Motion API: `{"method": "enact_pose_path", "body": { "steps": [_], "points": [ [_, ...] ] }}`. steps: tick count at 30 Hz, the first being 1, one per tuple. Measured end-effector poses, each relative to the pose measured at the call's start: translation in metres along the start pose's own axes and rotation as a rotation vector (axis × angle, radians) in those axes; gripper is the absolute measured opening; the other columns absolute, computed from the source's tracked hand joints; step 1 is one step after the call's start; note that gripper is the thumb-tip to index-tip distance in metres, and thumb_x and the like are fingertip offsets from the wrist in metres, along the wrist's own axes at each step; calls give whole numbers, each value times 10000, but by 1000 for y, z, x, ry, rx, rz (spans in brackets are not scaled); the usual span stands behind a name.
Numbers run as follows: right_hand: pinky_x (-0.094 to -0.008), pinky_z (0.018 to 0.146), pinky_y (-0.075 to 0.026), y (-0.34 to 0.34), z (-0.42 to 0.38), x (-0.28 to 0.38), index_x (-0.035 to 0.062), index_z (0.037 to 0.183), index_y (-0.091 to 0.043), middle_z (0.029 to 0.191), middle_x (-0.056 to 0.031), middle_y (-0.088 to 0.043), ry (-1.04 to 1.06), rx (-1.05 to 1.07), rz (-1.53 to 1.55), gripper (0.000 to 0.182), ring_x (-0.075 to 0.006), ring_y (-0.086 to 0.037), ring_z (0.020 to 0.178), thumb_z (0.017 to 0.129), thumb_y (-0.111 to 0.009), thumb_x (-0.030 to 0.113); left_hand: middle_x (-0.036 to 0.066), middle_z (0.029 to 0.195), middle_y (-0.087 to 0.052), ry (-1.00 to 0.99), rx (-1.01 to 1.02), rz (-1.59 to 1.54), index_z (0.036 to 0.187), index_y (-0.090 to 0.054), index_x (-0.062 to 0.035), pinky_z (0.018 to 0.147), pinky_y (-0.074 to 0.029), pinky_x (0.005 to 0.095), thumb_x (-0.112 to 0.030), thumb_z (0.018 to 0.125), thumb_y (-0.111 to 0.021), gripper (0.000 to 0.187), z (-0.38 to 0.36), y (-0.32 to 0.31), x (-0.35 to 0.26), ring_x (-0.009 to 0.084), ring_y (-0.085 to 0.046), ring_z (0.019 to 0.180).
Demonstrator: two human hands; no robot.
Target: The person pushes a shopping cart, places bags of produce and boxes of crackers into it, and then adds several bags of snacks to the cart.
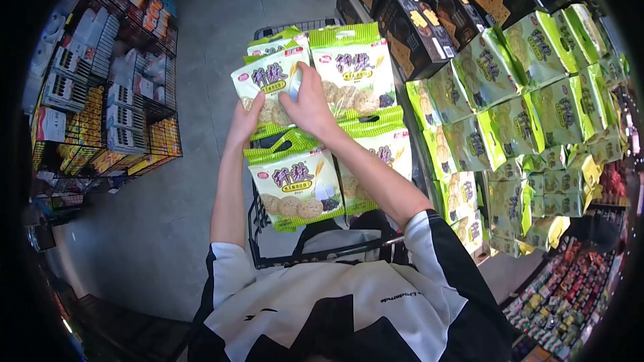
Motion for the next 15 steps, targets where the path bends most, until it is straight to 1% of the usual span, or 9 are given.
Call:
{"method": "enact_pose_path", "body": {
  "steps": [3, 4, 7, 8, 11, 12, 15],
  "points": [
    [-462, 1217, -351, 7, -1, 8, -64, 1561, -290, 1539, -369, -340, -54, 84, -21, 826, -483, -397, 1450, 935, -695, 291, 118, 1324, -683, -30, 39, -23, 1412, -554, 26, 994, -514, 339, -248, 1045, -681, 475, 7, 3, 6, 186, -651, 1177],
    [-465, 1223, -345, 6, -6, 7, -56, 1558, -336, 1583, -386, -285, -61, 59, -24, 794, -507, -347, 1491, 947, -688, 310, 120, 1333, -677, -49, 40, -42, 1416, -547, 26, 995, -518, 341, -237, 1047, -676, 471, 7, 2, 7, 188, -654, 1177],
    [-473, 1224, -345, 17, -21, 14, -52, 1546, -390, 1623, -402, -221, -87, 124, -67, 763, -528, -284, 1527, 956, -689, 327, 125, 1336, -676, 28, 73, -99, 1414, -548, 29, 994, -523, 343, -230, 1047, -676, 467, 5, 1, 4, 187, -655, 1179],
    [-475, 1188, -399, 21, -27, 15, -66, 1519, -437, 1644, -406, -177, -85, 127, -61, 732, -530, -271, 1535, 966, -686, 343, 127, 1337, -676, 30, 78, -111, 1414, -547, 29, 993, -524, 343, -232, 1047, -676, 468, 3, 0, 4, 188, -656, 1180],
    [-460, 1150, -445, 31, -46, 12, -69, 1508, -449, 1640, -408, -183, -10, 178, -120, 704, -531, -282, 1530, 978, -676, 335, 129, 1340, -676, 38, 79, -119, 1415, -547, 29, 989, -528, 343, -239, 1046, -678, 475, 1, -1, 3, 190, -658, 1181],
    [-445, 1117, -478, 33, -53, 11, -58, 1482, -491, 1644, -382, -208, 13, 182, -138, 648, -509, -329, 1515, 985, -673, 315, 129, 1339, -676, 43, 73, -106, 1416, -547, 30, 986, -529, 341, -241, 1045, -680, 478, 2, -1, 3, 189, -658, 1181],
    [-434, 1122, -468, 47, -68, 9, -41, 1455, -535, 1631, -347, -273, 59, 269, -98, 596, -478, -386, 1489, 985, -677, 298, 125, 1338, -678, 72, 75, -105, 1418, -546, 27, 987, -524, 337, -257, 1044, -682, 489, 0, 1, 3, 186, -658, 1181]
  ]
}}
Point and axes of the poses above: each hand's wrist, its own z-axis towards the middle knuckle, its own y-axis out of the back of the hand, x = y × z, the point moved 1 cm from there along z, towards the middle knuckle
